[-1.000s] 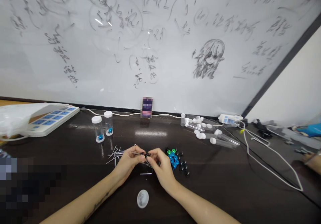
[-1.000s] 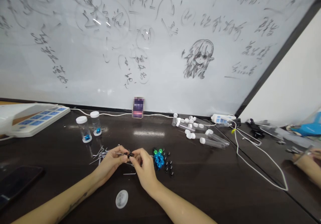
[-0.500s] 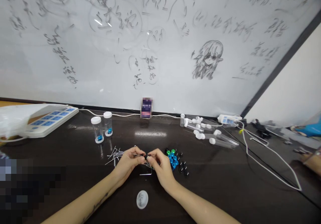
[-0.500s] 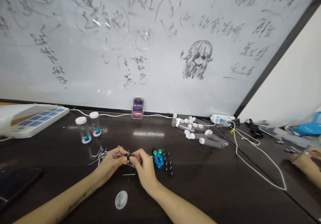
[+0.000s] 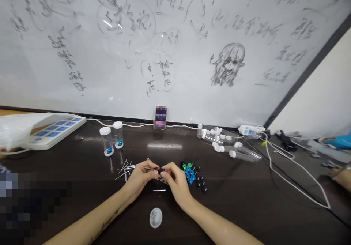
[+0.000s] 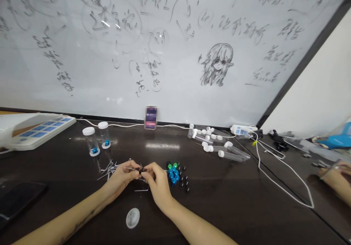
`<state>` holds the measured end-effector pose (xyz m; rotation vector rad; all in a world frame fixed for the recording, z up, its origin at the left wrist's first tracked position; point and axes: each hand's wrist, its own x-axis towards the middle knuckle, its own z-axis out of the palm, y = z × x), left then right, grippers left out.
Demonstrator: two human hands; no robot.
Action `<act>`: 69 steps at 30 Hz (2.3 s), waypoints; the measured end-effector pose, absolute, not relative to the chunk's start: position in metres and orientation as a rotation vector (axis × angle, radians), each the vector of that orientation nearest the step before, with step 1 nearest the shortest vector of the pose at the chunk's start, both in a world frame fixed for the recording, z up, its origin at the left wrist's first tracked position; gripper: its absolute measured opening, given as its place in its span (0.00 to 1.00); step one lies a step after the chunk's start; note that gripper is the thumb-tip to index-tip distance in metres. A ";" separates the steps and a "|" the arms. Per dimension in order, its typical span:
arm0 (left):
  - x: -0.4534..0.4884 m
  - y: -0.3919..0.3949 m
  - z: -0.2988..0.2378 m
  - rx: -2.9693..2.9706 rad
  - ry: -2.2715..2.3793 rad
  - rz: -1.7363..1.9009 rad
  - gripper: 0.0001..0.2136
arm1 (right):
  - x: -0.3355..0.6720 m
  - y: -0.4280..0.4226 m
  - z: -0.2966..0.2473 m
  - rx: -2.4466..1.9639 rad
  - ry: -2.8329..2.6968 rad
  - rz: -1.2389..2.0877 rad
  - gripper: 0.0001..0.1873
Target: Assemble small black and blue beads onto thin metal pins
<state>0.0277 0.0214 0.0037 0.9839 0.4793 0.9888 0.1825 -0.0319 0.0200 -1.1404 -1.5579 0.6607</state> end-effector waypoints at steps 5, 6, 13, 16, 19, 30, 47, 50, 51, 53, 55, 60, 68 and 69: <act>0.028 0.022 0.003 0.978 0.475 0.991 0.07 | 0.182 -0.033 0.020 -1.133 -1.557 0.600 0.02; 0.028 0.022 0.003 0.977 0.476 0.987 0.07 | 0.183 -0.033 0.020 -1.139 -1.545 0.639 0.03; 0.028 0.021 0.005 0.986 0.475 0.970 0.08 | 0.184 -0.029 0.014 -1.157 -1.503 0.793 0.15; 0.028 0.021 0.004 1.003 0.475 0.966 0.08 | 0.184 -0.027 0.011 -1.174 -1.508 0.814 0.19; 0.028 0.023 0.004 0.998 0.477 0.970 0.08 | 0.184 -0.028 0.011 -1.155 -1.489 0.854 0.21; 0.028 0.018 0.010 1.010 0.522 1.023 0.06 | 0.180 -0.033 0.021 -1.153 -1.576 0.551 0.03; 0.028 0.020 0.006 0.996 0.484 0.970 0.08 | 0.183 -0.030 0.015 -1.206 -1.519 0.769 0.17; 0.028 0.020 0.007 0.988 0.488 0.999 0.07 | 0.182 -0.032 0.018 -1.189 -1.551 0.648 0.07; 0.028 0.020 0.008 0.988 0.493 1.005 0.07 | 0.182 -0.032 0.019 -1.178 -1.561 0.604 0.04; 0.028 0.020 0.009 0.991 0.505 1.007 0.07 | 0.181 -0.033 0.020 -1.151 -1.572 0.550 0.02; 0.028 0.020 0.010 0.994 0.509 1.005 0.07 | 0.181 -0.033 0.020 -1.124 -1.574 0.544 0.04; 0.028 0.021 0.008 0.996 0.494 1.012 0.07 | 0.181 -0.032 0.019 -1.111 -1.563 0.542 0.04; 0.028 0.020 0.009 1.002 0.466 0.977 0.06 | 0.181 -0.035 0.023 -1.185 -1.562 0.644 0.09; 0.028 0.020 0.009 1.000 0.470 0.980 0.06 | 0.181 -0.035 0.023 -1.186 -1.559 0.633 0.08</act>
